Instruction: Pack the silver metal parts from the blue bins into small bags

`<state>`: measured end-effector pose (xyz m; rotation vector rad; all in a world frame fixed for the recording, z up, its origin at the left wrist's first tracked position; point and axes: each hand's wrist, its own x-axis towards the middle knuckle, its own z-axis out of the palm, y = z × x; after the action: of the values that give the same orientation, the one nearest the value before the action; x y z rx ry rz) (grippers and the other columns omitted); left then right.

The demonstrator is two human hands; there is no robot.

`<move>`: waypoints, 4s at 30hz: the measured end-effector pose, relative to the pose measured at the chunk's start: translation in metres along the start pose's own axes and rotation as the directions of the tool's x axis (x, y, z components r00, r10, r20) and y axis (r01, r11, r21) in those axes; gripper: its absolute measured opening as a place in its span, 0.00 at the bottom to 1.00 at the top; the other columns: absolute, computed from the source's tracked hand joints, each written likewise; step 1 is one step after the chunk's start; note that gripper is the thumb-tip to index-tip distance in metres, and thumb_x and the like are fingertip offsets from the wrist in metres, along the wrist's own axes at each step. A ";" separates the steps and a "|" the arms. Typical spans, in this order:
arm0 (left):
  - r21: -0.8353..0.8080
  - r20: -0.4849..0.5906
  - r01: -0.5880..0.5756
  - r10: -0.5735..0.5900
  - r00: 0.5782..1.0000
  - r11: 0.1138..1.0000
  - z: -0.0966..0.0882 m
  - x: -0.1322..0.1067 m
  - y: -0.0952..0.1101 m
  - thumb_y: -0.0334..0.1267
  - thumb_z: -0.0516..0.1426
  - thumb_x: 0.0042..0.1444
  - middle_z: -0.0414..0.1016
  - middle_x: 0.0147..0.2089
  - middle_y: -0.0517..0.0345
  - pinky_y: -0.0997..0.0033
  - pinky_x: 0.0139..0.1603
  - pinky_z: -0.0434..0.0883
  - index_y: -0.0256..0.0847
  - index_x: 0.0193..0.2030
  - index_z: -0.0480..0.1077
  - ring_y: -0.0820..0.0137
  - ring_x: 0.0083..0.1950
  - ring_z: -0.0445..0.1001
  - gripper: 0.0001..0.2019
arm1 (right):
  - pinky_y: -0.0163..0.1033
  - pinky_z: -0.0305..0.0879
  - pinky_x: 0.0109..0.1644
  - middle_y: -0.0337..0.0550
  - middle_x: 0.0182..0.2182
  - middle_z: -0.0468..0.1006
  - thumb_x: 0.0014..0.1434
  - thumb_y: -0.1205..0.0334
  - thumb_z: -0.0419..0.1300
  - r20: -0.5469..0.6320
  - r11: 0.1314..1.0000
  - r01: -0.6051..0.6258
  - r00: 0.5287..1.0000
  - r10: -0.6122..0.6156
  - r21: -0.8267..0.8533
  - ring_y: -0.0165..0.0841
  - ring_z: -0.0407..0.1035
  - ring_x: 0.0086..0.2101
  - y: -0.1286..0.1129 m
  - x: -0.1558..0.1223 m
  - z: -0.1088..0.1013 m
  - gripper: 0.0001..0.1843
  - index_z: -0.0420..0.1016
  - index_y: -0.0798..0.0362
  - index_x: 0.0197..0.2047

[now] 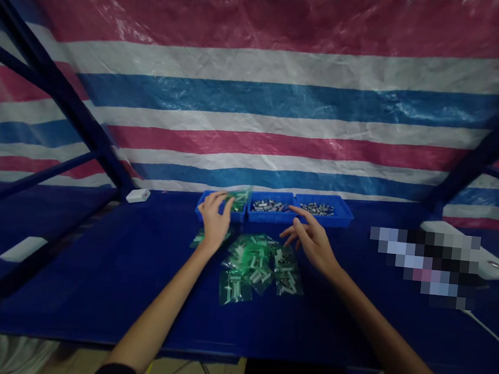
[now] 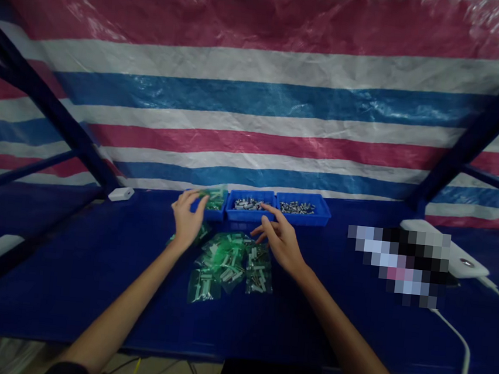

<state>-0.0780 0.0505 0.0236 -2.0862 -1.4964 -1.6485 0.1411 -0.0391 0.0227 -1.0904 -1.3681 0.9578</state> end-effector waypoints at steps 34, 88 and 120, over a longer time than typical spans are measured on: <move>0.219 0.469 -0.204 0.080 0.880 0.954 0.006 -0.005 -0.028 0.44 0.47 0.61 0.58 0.64 0.45 0.46 0.57 0.54 0.43 0.54 0.67 0.53 0.65 0.54 0.18 | 0.43 0.66 0.41 0.44 0.43 0.75 0.49 0.40 0.58 0.248 0.546 0.195 0.968 0.025 -0.815 0.41 0.70 0.43 0.021 -0.004 -0.012 0.25 0.75 0.46 0.45; -0.244 0.028 0.139 -0.136 0.990 0.960 0.004 -0.008 0.005 0.43 0.60 0.50 0.77 0.33 0.58 0.66 0.44 0.66 0.41 0.35 0.73 0.67 0.37 0.74 0.09 | 0.43 0.69 0.44 0.41 0.26 0.79 0.53 0.52 0.60 -0.191 0.947 0.178 0.954 -0.233 -0.266 0.36 0.75 0.32 0.015 -0.004 0.005 0.16 0.73 0.53 0.41; 0.372 0.243 -0.041 -0.054 0.969 0.927 -0.003 -0.004 -0.031 0.46 0.51 0.58 0.67 0.48 0.47 0.56 0.50 0.61 0.42 0.52 0.68 0.57 0.50 0.63 0.18 | 0.34 0.65 0.35 0.41 0.30 0.78 0.54 0.50 0.57 0.354 0.833 0.168 0.935 0.035 -0.528 0.31 0.71 0.31 0.038 -0.002 -0.009 0.15 0.77 0.51 0.38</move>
<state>-0.1023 0.0622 0.0076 -2.1224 -1.7265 -1.0183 0.1539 -0.0312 -0.0138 -1.3223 -2.0545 0.7369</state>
